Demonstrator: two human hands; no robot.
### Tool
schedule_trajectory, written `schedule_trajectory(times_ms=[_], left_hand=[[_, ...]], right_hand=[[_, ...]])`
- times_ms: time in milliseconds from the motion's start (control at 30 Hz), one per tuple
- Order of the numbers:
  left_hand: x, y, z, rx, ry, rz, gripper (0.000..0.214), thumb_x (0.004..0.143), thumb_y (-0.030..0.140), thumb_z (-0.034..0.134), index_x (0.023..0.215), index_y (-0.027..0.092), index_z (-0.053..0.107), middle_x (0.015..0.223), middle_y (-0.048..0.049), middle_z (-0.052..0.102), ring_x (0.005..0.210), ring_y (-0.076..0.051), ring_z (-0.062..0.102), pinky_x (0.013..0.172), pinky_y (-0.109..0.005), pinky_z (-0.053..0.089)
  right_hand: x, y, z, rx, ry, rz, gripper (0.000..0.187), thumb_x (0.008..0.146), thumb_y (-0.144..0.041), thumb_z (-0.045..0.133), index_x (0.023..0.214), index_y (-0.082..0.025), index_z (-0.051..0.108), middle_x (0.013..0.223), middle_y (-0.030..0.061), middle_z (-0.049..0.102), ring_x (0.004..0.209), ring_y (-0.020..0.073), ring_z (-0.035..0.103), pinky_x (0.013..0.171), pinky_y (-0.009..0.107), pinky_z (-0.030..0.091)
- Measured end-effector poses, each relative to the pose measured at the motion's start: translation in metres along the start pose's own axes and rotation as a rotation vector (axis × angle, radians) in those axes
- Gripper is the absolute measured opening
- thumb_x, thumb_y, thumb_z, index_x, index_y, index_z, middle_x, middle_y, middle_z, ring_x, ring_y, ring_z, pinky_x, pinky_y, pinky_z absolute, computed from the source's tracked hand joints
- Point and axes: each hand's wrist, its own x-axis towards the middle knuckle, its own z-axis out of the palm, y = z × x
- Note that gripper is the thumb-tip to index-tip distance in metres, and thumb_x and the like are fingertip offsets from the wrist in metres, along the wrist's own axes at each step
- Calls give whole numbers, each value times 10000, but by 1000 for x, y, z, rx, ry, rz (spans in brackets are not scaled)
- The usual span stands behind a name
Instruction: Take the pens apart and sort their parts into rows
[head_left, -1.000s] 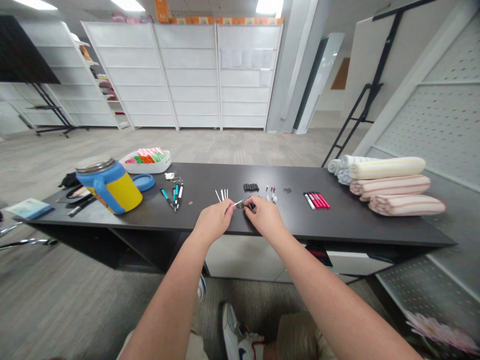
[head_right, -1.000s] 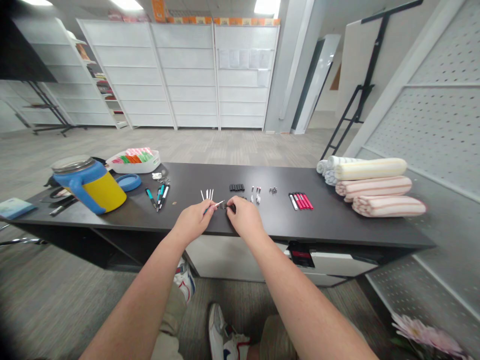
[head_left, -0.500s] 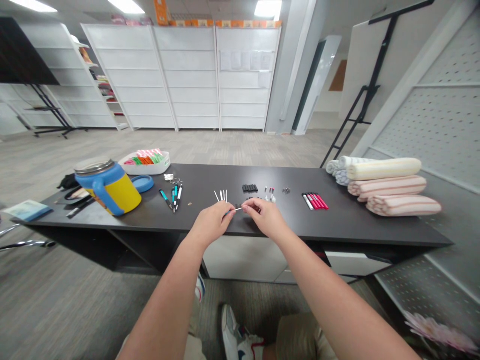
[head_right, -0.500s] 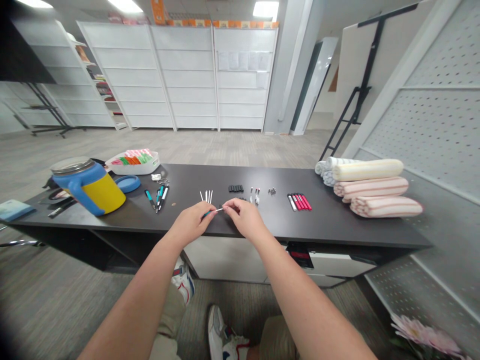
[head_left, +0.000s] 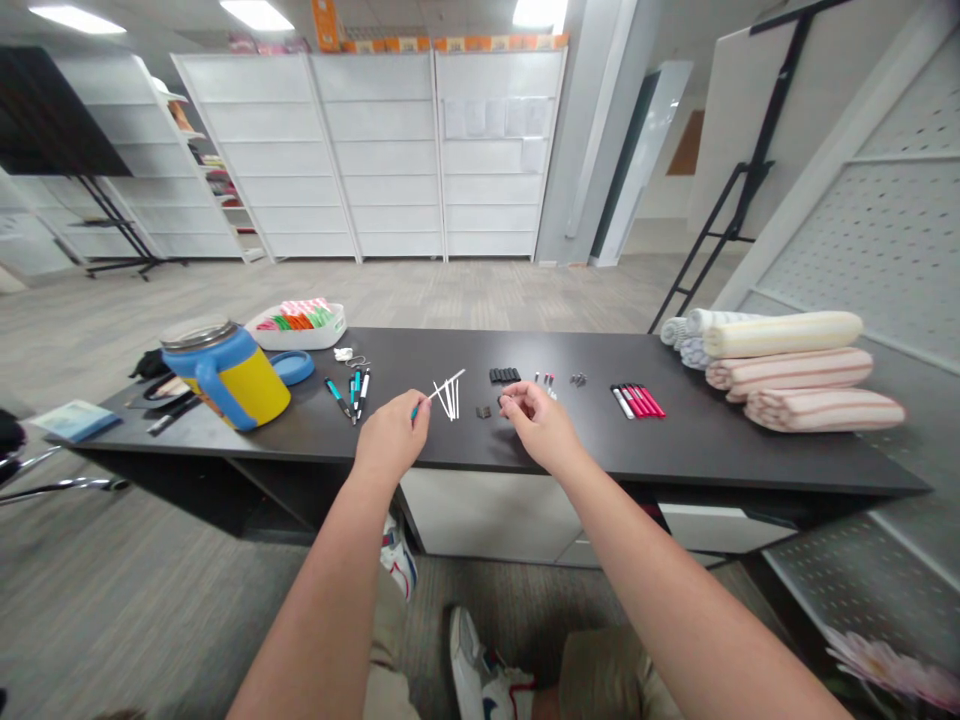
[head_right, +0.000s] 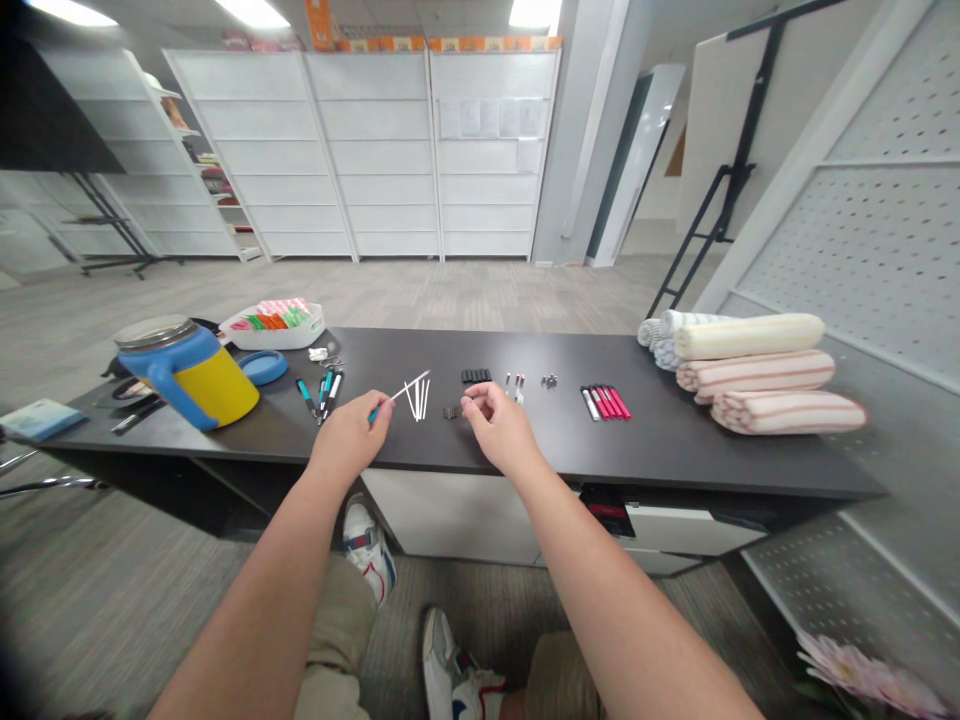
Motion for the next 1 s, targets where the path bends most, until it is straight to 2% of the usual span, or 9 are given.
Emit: schedule_trajectory(times_ms=[100, 233, 500, 700, 867, 1000], left_hand=[[-1, -2, -4, 126, 6, -250, 336, 1022, 428, 409, 1003, 260, 700, 869, -76, 751, 814, -269, 702, 671, -313, 427], [-3, 4, -1, 235, -27, -356, 377, 1004, 459, 414, 958, 254, 728, 850, -102, 753, 807, -296, 712, 672, -326, 446], [-4, 16, 6, 296, -57, -224, 376, 1003, 482, 448, 1015, 216, 714, 881, -126, 739, 821, -305, 726, 697, -344, 496], [-4, 13, 6, 253, -88, -177, 376, 982, 532, 499, 1073, 245, 724, 910, -125, 749, 850, -318, 726, 723, -366, 508], [-2, 9, 8, 205, -130, -89, 332, 1001, 464, 480, 1115, 273, 727, 899, -97, 768, 895, -297, 723, 769, -349, 498], [1, 7, 10, 183, -151, -38, 330, 1006, 431, 456, 1137, 294, 725, 974, -83, 783, 886, -288, 725, 773, -350, 495]], right_hand=[[-2, -2, -1, -15, 8, 6, 239, 973, -454, 557, 1047, -242, 637, 833, 20, 740, 763, 197, 676, 726, 325, 485], [-4, -4, -1, -33, -5, -2, 192, 967, -414, 557, 987, -241, 639, 778, 0, 720, 718, 183, 658, 693, 307, 461], [-4, -5, 0, -56, -25, 4, 172, 957, -391, 561, 965, -240, 643, 745, -13, 705, 698, 172, 654, 689, 297, 455], [-4, -5, 0, -95, -36, 3, 198, 962, -410, 554, 957, -238, 650, 742, -7, 709, 672, 169, 641, 659, 292, 443], [-4, -6, 0, -104, -40, -3, 189, 962, -402, 555, 949, -241, 653, 736, -13, 706, 659, 162, 629, 646, 287, 433], [-5, -7, 0, -103, -45, -6, 178, 965, -392, 551, 947, -244, 648, 740, -17, 707, 661, 160, 628, 654, 285, 437]])
